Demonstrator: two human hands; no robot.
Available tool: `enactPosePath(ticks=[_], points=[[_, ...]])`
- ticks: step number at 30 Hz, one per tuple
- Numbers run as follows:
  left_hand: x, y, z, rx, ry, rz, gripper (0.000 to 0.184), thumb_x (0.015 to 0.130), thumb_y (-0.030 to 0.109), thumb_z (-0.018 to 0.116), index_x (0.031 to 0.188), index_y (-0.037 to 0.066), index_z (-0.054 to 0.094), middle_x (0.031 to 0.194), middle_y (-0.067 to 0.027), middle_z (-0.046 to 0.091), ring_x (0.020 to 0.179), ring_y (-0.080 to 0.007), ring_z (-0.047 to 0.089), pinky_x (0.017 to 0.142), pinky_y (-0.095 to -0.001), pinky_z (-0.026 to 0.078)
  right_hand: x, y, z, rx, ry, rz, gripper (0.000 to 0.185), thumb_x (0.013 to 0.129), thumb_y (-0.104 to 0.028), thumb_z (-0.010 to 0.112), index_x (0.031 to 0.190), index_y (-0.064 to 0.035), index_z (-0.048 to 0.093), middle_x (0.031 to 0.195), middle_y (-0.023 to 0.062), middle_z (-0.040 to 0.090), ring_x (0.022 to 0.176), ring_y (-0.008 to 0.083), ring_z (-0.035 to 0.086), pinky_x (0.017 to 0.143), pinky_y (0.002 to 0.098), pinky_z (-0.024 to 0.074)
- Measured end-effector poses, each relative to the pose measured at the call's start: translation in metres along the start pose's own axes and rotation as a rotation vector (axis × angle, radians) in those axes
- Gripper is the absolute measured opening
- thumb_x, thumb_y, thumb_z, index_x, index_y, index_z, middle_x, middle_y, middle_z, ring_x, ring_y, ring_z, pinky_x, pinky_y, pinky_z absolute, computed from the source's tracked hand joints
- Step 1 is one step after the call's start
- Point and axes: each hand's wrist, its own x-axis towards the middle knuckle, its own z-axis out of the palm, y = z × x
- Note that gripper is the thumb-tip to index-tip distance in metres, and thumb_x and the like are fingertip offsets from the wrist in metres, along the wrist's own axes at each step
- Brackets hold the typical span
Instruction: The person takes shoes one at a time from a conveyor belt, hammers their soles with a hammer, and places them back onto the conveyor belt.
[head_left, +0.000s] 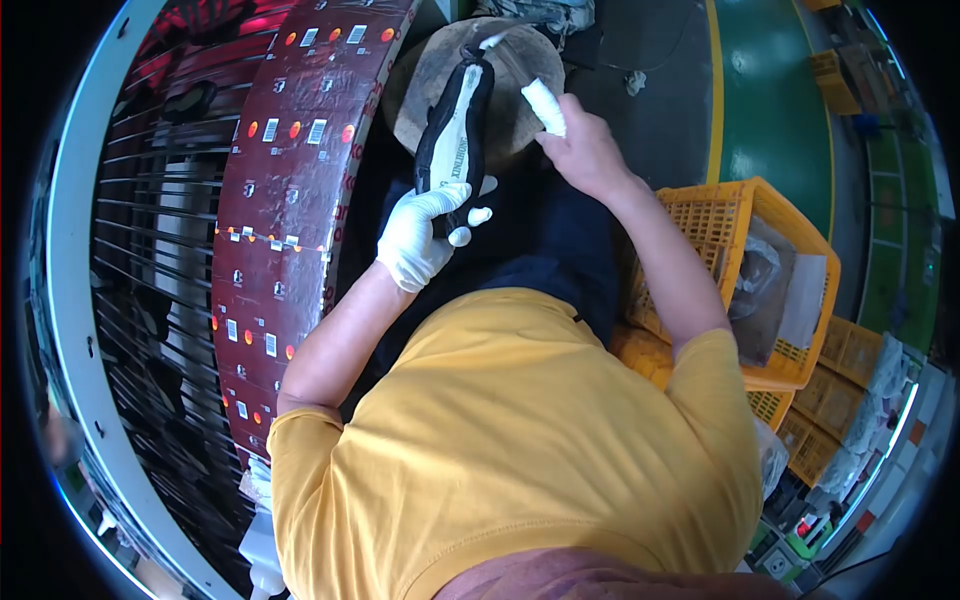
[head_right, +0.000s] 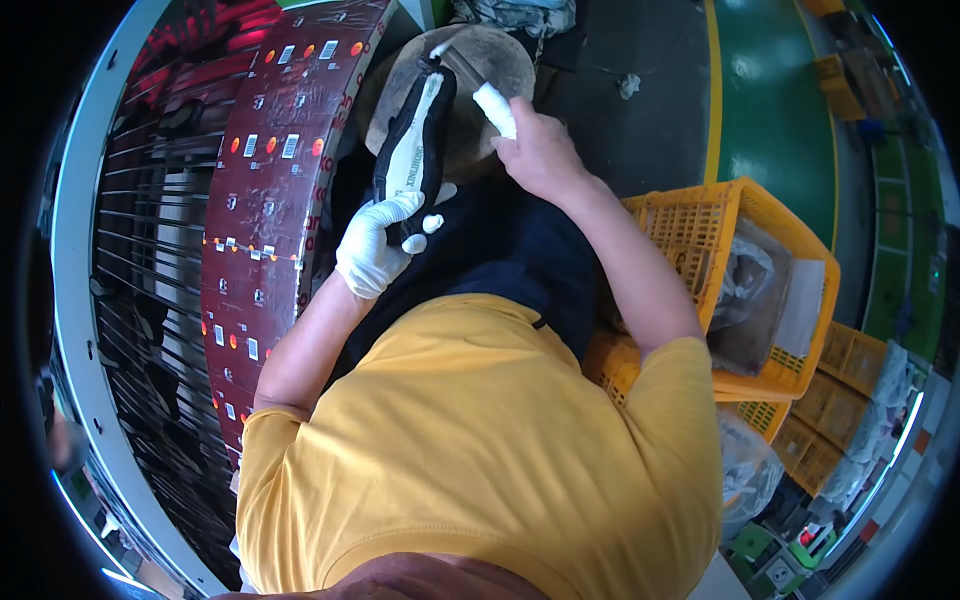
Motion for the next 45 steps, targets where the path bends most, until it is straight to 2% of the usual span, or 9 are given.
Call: enactPosePath(ticks=[5,8,14,21,35,39,41,42,45], points=[[0.003,-0.002,0.000,-0.010,0.016,-0.037,0.037,0.094,0.006,0.064,0.130,-0.001,0.060,0.126,-0.0210,0.072,0.087,-0.0247,0.072,0.052,-0.0260,0.043,0.007,-0.024,-0.013,0.258,0.366,-0.066,0.040,0.095,-0.025,0.073,0.120,0.0002,0.054,0.084,0.0236,0.070,0.077,0.0414,0.073,0.068,0.0459,0.0556],[0.004,-0.003,-0.001,-0.026,-0.023,-0.018,0.038,0.094,0.007,0.065,0.131,-0.001,0.060,0.126,-0.0222,0.072,0.088,-0.0258,0.073,0.052,-0.0259,0.044,0.002,0.001,0.015,-0.150,-0.056,0.174,0.040,0.095,-0.018,0.071,0.124,-0.0010,0.050,0.091,0.0292,0.070,0.093,0.0497,0.071,0.078,0.0525,0.0559],[0.012,-0.003,-0.001,-0.029,-0.018,-0.027,0.041,0.095,0.007,0.065,0.134,-0.001,0.059,0.128,-0.0229,0.071,0.089,-0.0263,0.073,0.052,-0.0257,0.045,-0.002,-0.036,-0.020,0.158,0.255,-0.118,0.038,0.095,-0.018,0.071,0.121,0.0011,0.051,0.093,0.0306,0.071,0.087,0.0510,0.071,0.075,0.0560,0.0565],[0.016,-0.002,0.001,-0.033,-0.023,-0.009,0.040,0.095,0.008,0.065,0.134,-0.001,0.060,0.128,-0.0223,0.071,0.092,-0.0271,0.073,0.053,-0.0257,0.045,-0.010,0.003,0.001,0.031,-0.063,0.007,0.039,0.095,-0.020,0.073,0.121,-0.0004,0.050,0.091,0.0278,0.070,0.088,0.0472,0.072,0.076,0.0521,0.0548],[0.017,-0.001,0.002,-0.043,0.001,-0.027,0.039,0.096,0.009,0.065,0.133,-0.001,0.060,0.128,-0.0213,0.072,0.090,-0.0267,0.072,0.055,-0.0256,0.044,-0.030,-0.028,-0.007,0.247,0.146,-0.008,0.038,0.096,-0.019,0.071,0.120,-0.0003,0.050,0.095,0.0299,0.071,0.090,0.0505,0.070,0.075,0.0582,0.0544],[0.017,0.000,0.004,-0.049,-0.009,-0.019,0.037,0.096,0.008,0.065,0.132,-0.001,0.061,0.129,-0.0218,0.071,0.091,-0.0272,0.072,0.055,-0.0255,0.044,-0.034,0.015,0.032,-0.062,0.001,0.025,0.041,0.096,-0.023,0.074,0.121,0.0017,0.052,0.086,0.0211,0.070,0.079,0.0355,0.072,0.074,0.0503,0.0549],[0.018,0.002,0.003,-0.054,-0.002,-0.017,0.037,0.096,0.008,0.064,0.132,-0.001,0.061,0.129,-0.0219,0.071,0.092,-0.0273,0.072,0.054,-0.0255,0.044,-0.030,-0.010,0.002,0.158,0.071,-0.056,0.041,0.096,-0.022,0.074,0.124,0.0018,0.054,0.084,0.0173,0.069,0.072,0.0282,0.070,0.067,0.0447,0.0551],[0.017,0.001,0.001,-0.044,-0.005,-0.024,0.037,0.096,0.008,0.064,0.132,-0.001,0.060,0.129,-0.0221,0.071,0.091,-0.0274,0.072,0.054,-0.0255,0.045,-0.030,-0.027,-0.010,0.303,0.054,0.083,0.039,0.095,-0.023,0.074,0.122,-0.0003,0.056,0.094,0.0284,0.071,0.089,0.0475,0.072,0.075,0.0506,0.0557],[0.019,-0.001,-0.001,-0.057,-0.011,-0.020,0.038,0.096,0.008,0.064,0.132,-0.001,0.060,0.129,-0.0227,0.071,0.091,-0.0276,0.073,0.054,-0.0255,0.045,-0.038,-0.045,-0.019,0.497,0.305,0.030,0.038,0.097,-0.017,0.074,0.122,0.0019,0.053,0.085,0.0214,0.069,0.083,0.0400,0.074,0.071,0.0463,0.0566]])
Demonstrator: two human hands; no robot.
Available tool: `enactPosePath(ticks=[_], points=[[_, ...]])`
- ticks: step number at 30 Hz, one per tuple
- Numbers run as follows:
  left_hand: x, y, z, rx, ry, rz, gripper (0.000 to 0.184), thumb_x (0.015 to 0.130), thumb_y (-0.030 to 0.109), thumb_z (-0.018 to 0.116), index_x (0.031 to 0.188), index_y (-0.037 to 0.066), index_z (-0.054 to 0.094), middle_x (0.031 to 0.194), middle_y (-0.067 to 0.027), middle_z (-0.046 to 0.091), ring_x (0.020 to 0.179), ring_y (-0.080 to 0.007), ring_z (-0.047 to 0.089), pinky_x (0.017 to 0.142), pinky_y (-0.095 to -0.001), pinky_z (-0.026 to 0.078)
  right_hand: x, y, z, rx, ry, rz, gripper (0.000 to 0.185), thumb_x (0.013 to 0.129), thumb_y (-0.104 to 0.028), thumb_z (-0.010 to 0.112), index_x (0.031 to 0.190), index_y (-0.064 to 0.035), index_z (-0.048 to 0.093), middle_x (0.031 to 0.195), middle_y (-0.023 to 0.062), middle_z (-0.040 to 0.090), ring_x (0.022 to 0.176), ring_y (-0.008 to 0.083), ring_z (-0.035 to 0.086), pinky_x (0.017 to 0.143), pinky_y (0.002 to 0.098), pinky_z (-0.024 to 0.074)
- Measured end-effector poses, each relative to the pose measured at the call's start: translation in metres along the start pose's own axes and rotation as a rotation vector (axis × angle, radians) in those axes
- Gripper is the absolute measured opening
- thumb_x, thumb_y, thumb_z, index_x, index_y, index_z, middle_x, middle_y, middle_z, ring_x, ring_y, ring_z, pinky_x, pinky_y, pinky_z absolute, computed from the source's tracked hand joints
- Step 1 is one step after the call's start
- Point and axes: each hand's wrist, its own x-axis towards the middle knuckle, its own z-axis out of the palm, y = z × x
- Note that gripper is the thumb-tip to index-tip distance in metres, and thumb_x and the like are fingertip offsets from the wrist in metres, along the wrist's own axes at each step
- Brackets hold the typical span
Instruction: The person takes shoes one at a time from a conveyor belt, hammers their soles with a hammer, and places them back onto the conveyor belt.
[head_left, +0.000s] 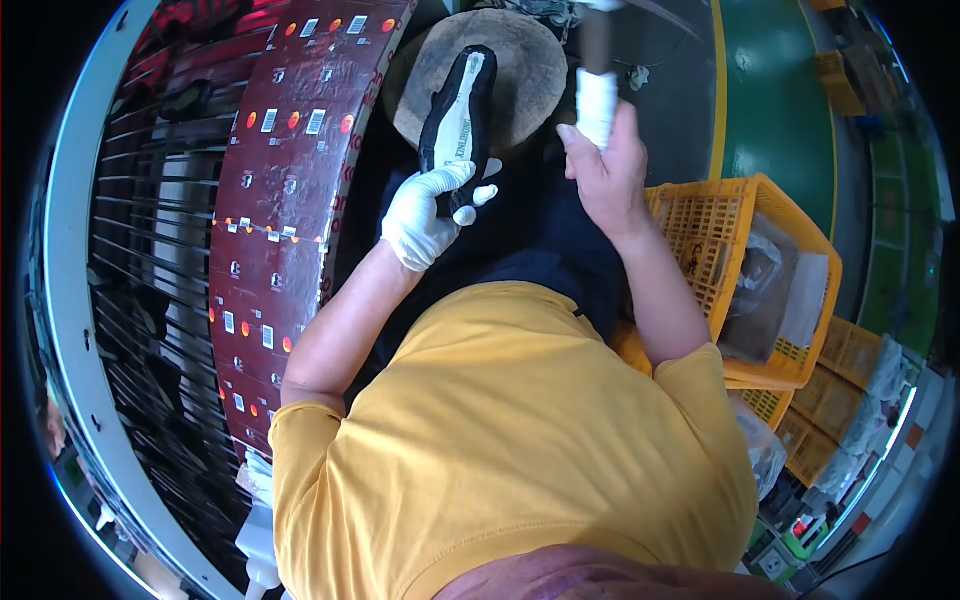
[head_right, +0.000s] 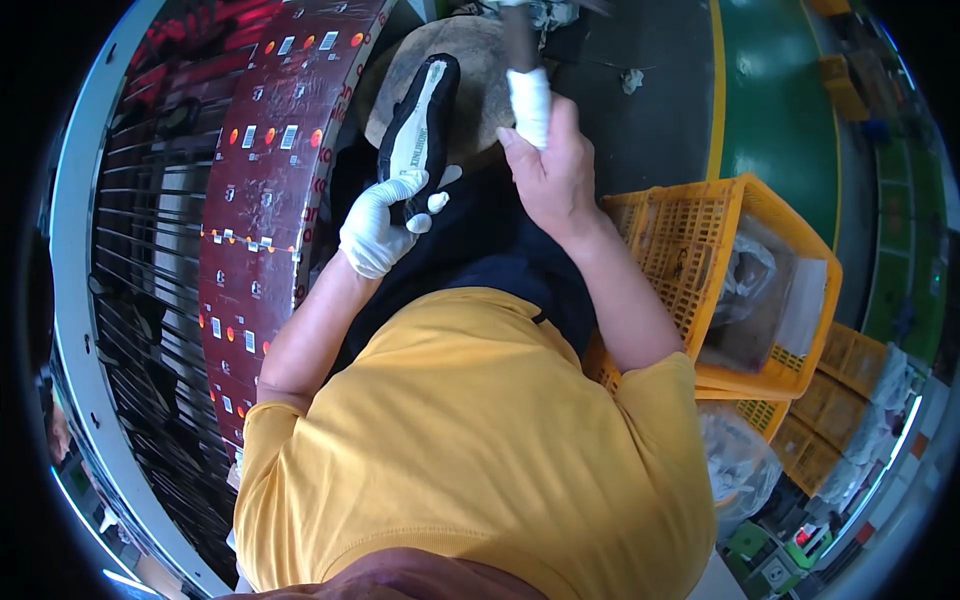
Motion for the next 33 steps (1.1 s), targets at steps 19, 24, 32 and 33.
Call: enactPosePath(ticks=[19,24,32,33], points=[[0.007,0.002,-0.002,-0.034,-0.014,0.003,0.036,0.094,0.005,0.065,0.130,-0.002,0.060,0.124,-0.0225,0.072,0.091,-0.0285,0.075,0.052,-0.0274,0.044,0.008,0.016,0.000,-0.348,-0.268,-0.045,0.031,0.094,-0.018,0.073,0.111,-0.0015,0.054,0.090,0.0274,0.070,0.085,0.0506,0.070,0.071,0.0489,0.0561],[-0.006,-0.007,0.005,0.019,0.021,0.023,0.033,0.095,0.005,0.064,0.126,-0.001,0.060,0.122,-0.0215,0.073,0.091,-0.0285,0.075,0.052,-0.0278,0.044,0.005,-0.031,-0.010,0.078,0.026,-0.145,0.029,0.099,-0.010,0.071,0.116,0.0025,0.052,0.078,0.0097,0.066,0.064,0.0175,0.067,0.058,0.0323,0.0530],[0.001,-0.007,-0.003,-0.068,0.025,-0.005,0.030,0.094,0.009,0.068,0.122,0.000,0.063,0.115,-0.0165,0.075,0.088,-0.0273,0.076,0.053,-0.0289,0.044,-0.013,0.066,0.013,-0.196,-0.301,0.310,0.045,0.095,-0.021,0.075,0.129,-0.0041,0.052,0.089,0.0232,0.073,0.068,0.0347,0.074,0.061,0.0477,0.0553],[0.001,-0.011,-0.013,-0.045,-0.070,0.019,0.031,0.094,0.011,0.069,0.123,0.001,0.063,0.114,-0.0151,0.075,0.087,-0.0275,0.077,0.053,-0.0294,0.045,-0.003,0.061,0.034,-0.171,-0.348,0.272,0.045,0.095,-0.021,0.075,0.129,-0.0041,0.052,0.089,0.0232,0.073,0.068,0.0347,0.074,0.061,0.0477,0.0553]])
